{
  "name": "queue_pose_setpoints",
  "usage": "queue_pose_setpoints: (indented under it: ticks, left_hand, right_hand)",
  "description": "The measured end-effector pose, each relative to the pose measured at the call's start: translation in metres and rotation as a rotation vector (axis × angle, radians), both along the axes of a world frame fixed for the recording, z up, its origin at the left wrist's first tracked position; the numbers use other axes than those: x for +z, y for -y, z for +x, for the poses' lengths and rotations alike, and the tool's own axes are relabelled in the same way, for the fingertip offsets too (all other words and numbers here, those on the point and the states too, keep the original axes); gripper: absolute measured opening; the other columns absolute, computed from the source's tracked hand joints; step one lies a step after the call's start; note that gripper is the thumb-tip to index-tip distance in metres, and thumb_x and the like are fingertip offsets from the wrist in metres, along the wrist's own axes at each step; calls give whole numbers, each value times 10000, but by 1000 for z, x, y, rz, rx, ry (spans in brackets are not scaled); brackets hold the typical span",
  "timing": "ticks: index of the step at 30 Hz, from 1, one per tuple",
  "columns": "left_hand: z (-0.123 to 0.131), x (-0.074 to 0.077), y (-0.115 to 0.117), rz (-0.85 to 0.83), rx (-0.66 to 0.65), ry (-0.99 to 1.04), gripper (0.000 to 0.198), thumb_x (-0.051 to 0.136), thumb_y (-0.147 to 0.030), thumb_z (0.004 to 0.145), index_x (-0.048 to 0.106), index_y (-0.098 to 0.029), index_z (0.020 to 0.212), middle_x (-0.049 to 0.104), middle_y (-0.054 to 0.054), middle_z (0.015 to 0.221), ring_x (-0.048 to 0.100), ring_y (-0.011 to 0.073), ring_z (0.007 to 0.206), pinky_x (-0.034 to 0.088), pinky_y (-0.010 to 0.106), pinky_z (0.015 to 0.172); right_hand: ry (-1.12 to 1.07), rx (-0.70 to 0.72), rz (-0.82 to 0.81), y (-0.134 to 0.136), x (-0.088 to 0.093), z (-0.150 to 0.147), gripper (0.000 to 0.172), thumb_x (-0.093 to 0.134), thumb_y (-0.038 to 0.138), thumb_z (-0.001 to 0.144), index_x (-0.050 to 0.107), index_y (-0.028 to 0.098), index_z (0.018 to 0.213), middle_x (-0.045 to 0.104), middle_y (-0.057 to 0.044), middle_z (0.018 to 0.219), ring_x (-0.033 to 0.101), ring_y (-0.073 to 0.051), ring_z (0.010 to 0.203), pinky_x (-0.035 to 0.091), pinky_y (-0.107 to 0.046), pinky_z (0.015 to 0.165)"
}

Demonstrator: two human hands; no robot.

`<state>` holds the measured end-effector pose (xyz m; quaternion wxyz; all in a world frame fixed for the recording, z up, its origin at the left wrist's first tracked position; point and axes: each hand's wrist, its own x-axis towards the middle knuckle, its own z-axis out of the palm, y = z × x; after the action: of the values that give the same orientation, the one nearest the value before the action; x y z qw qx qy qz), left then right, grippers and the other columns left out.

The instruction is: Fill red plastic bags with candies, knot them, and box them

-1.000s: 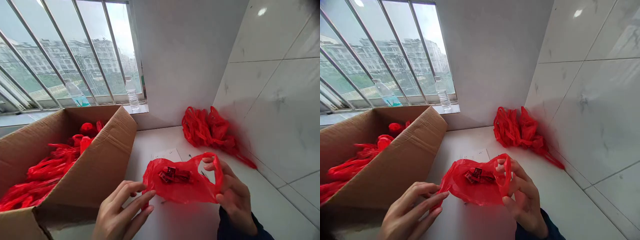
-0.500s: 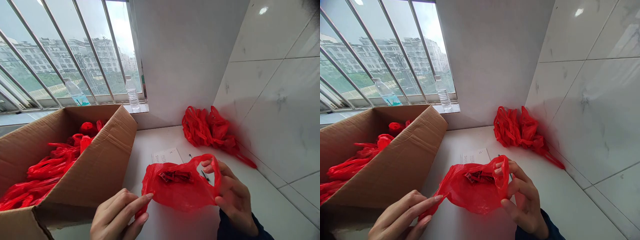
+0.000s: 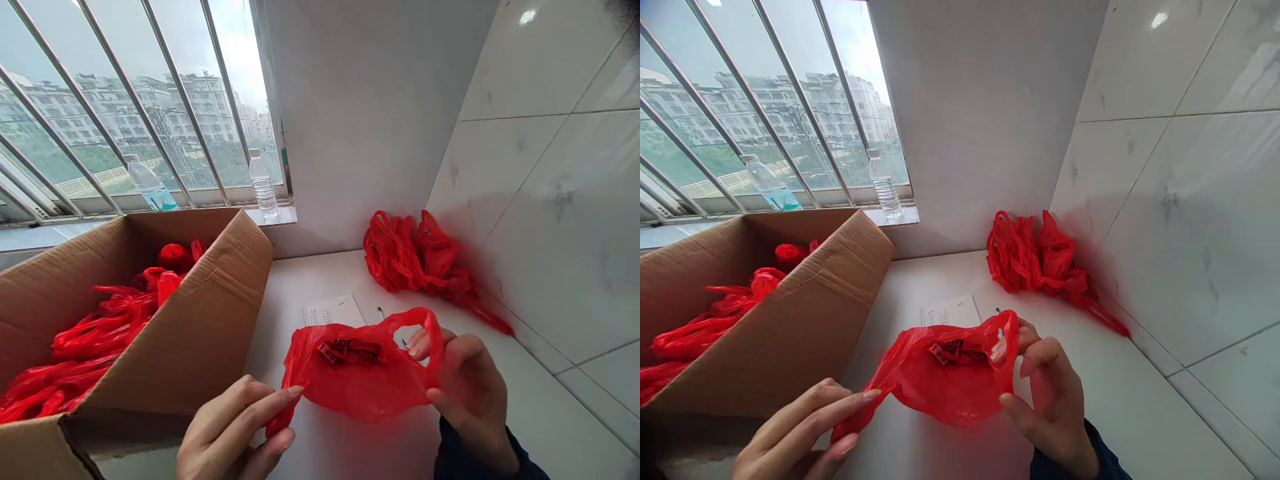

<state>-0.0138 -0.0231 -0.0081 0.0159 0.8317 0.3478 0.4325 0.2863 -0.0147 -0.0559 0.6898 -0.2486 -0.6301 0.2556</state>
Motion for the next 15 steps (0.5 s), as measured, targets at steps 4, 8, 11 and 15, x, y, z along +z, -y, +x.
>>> queue_pose_setpoints:
  ticks: [4, 8, 11, 15]
  left_hand:
    - [-2, -1, -5, -20, -64, 25, 341, 626, -461, 930, 662, -251, 1196, 614, 20, 860, 606, 123, 679, 544, 216, 636]
    - [0, -15, -15, -20, 9, 47, 805, 694, -642, 793, 448, -257, 1456, 562, 55, 1001, 611, 159, 769, 589, 269, 711]
    - [0, -28, -23, -69, 94, -8, 823, 734, -555, 807, 385, -302, 1508, 513, 102, 1197, 616, 203, 944, 590, 306, 817]
    - [1, -31, -31, -243, 47, -27, 336, 584, -346, 960, 631, -333, 1293, 458, 91, 1392, 578, 214, 1119, 544, 312, 934]
  right_hand:
    - [-87, -178, 7, -6, -1, -4, 451, 760, 224, 795, 549, 296, 1188, 597, -43, 984, 578, -241, 938, 527, -481, 892]
    - [-66, -315, 65, -16, 1, -4, 732, 822, 304, 739, 487, 330, 1389, 441, -88, 1392, 438, -319, 1323, 454, -561, 1061]
    - [55, -245, 2, -17, 3, -5, 901, 793, 383, 777, 309, 307, 1532, 287, -108, 1583, 276, -354, 1467, 339, -606, 1149]
    - [205, -135, -246, -15, 3, -12, 768, 688, 418, 882, 307, 288, 1536, 451, -126, 1509, 419, -316, 1403, 359, -552, 1150]
